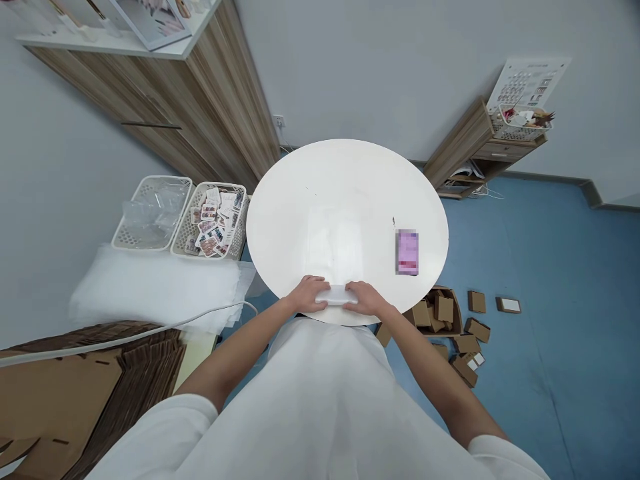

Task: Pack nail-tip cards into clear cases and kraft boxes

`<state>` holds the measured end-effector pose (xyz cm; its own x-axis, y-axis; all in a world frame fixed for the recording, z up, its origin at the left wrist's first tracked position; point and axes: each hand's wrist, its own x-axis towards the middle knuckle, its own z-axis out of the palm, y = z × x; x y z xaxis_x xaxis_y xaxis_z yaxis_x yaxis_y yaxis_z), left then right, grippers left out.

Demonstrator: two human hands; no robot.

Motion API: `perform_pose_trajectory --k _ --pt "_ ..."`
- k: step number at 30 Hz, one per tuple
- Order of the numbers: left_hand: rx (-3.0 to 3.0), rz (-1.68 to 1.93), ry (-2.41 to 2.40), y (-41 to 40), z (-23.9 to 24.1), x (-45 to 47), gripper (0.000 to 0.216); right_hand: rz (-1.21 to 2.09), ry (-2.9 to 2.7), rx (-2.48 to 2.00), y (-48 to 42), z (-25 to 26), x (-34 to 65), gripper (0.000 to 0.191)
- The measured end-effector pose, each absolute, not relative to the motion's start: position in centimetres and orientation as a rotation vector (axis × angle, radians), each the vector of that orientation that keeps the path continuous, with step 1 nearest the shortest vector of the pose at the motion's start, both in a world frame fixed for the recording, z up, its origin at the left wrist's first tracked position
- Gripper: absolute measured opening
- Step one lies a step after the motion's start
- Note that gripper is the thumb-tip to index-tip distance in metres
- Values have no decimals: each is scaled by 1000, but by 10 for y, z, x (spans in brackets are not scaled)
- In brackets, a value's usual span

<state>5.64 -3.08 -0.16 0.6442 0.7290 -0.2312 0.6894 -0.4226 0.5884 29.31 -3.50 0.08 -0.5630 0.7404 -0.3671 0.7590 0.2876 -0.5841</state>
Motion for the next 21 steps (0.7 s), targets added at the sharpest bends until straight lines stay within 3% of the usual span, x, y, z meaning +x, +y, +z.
perform_pose_trajectory --k 3,7,17,21 --pt "2218 120 1153 -23 -1 57 30 -1288 2466 1499 -19 5 294 38" --pt "2228 194 1277 -9 -3 57 33 -1389 2355 1661 0 6 290 35" --pt "2069 145 1627 17 -20 57 29 -1300 2132 2097 22 -21 285 31" --pt "2077 100 1713 20 -20 53 31 -1077 2183 2273 16 -30 296 37"
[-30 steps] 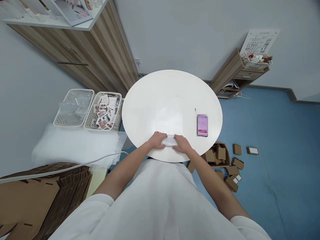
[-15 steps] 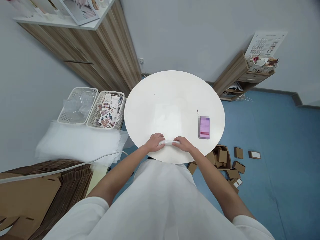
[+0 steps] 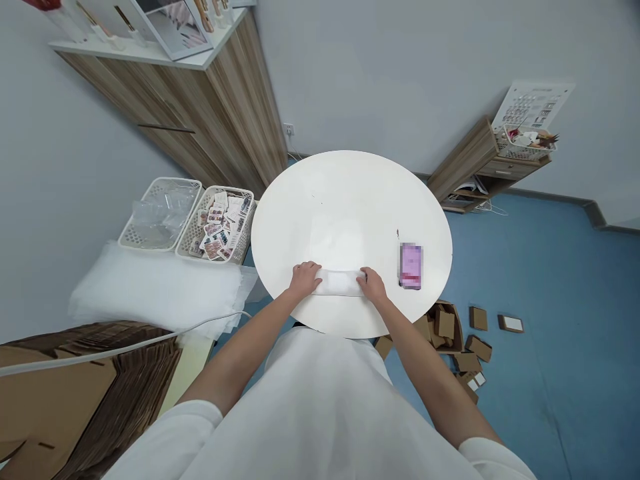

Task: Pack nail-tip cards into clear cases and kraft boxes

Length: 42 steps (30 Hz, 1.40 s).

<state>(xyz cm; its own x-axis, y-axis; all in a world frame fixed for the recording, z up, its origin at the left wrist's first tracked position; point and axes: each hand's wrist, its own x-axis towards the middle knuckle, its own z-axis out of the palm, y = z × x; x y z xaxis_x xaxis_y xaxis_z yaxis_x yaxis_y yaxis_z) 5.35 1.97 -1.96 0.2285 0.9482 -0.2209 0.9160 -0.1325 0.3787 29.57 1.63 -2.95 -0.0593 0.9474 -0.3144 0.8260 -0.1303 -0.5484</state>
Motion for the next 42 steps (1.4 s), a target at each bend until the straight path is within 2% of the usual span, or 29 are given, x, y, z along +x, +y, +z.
perform_pose_trajectory --k 3,5,7,10,13,20,28,34,38,42 --pt "2132 176 1701 12 -13 50 36 626 -1939 -2032 4 -33 303 43" --pt "2214 213 1591 6 -8 51 39 518 -2034 -1945 -4 -32 306 42" --pt "2296 190 1425 2 -5 54 48 563 -2253 -1756 -7 -29 306 43" --pt "2345 99 1288 3 -6 64 65 727 -2594 -1459 0 -25 302 63" --pt "2315 51 1311 9 -9 72 62 793 -2715 -1431 14 -23 293 75" --pt "2247 36 1297 12 -5 71 57 797 -2702 -1488 20 -19 283 60" --pt "2297 58 1106 -26 -6 63 54 927 -2744 -1360 -35 -17 296 64" --pt "2110 71 1139 -10 1 61 40 1185 -2599 -1443 -8 -6 293 38" --pt "2020 116 1253 8 -1 52 39 1349 -2472 -1587 18 4 290 19" --pt "1950 139 1447 18 -10 43 29 1368 -2305 -1760 29 2 291 20"
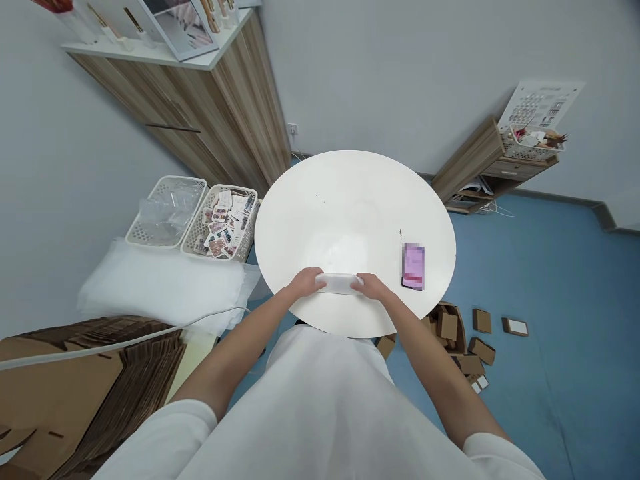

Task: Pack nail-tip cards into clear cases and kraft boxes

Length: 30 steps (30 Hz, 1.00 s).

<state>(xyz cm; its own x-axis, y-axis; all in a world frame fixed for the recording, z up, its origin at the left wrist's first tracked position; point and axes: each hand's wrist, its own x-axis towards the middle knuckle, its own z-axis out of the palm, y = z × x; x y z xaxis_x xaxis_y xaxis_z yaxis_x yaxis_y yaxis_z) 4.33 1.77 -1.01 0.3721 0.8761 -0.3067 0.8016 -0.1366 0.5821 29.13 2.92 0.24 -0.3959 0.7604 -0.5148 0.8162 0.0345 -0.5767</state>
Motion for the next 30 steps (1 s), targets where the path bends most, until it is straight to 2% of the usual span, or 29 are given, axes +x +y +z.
perform_pose_trajectory --k 5,9,13,17,21,27,30 --pt "1860 65 1689 29 -18 43 31 -1272 2065 2035 37 -12 289 23" --pt "1908 20 1897 29 -16 43 34 -1192 2058 2341 37 -25 288 35" --pt "2049 193 2006 9 -10 49 42 -1167 2038 2652 16 -35 291 50" --pt "2239 265 1711 -19 -10 74 46 -1409 1850 2813 -19 -39 284 61" --pt "2148 203 1704 -30 -21 98 56 -1755 1576 2827 -37 -37 263 70" --pt "2100 179 1656 -28 -29 96 59 -2133 1083 2932 -22 -31 245 88" --pt "2113 193 1637 -28 -30 93 59 -2273 997 2931 -6 -27 250 87"
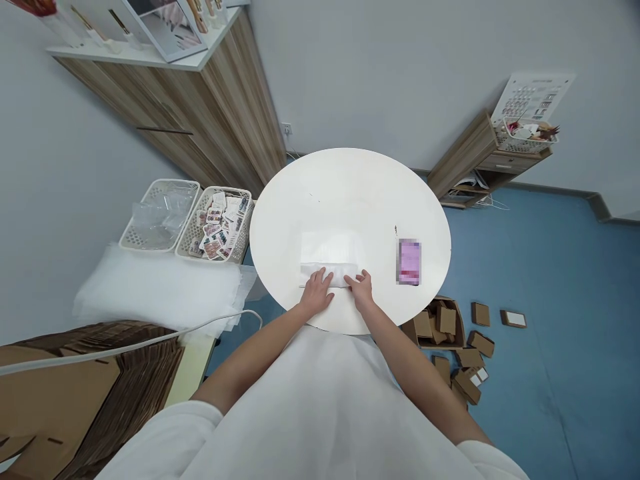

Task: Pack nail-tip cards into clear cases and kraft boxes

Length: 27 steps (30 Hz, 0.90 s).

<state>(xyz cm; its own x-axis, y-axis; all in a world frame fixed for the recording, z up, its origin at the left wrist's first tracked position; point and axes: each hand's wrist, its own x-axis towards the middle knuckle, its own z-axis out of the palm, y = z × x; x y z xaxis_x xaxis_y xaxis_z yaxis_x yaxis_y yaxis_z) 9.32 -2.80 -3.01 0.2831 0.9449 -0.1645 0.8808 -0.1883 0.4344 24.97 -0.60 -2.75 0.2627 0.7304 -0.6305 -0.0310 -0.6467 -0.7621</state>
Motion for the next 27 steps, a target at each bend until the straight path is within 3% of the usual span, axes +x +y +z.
perform_pose_trajectory --k 6,9,20,27 --pt "2175 186 1592 -28 -33 90 61 1617 -631 -1728 18 -25 257 37" --pt "2227 166 1525 -30 -33 87 61 1653 -642 -1709 8 -24 261 23" --pt "2359 113 1286 -20 -19 121 59 1532 -592 -1734 -16 -8 299 18" --pt "2242 185 1147 -29 -20 107 58 1666 -779 -1732 2 1 284 17"
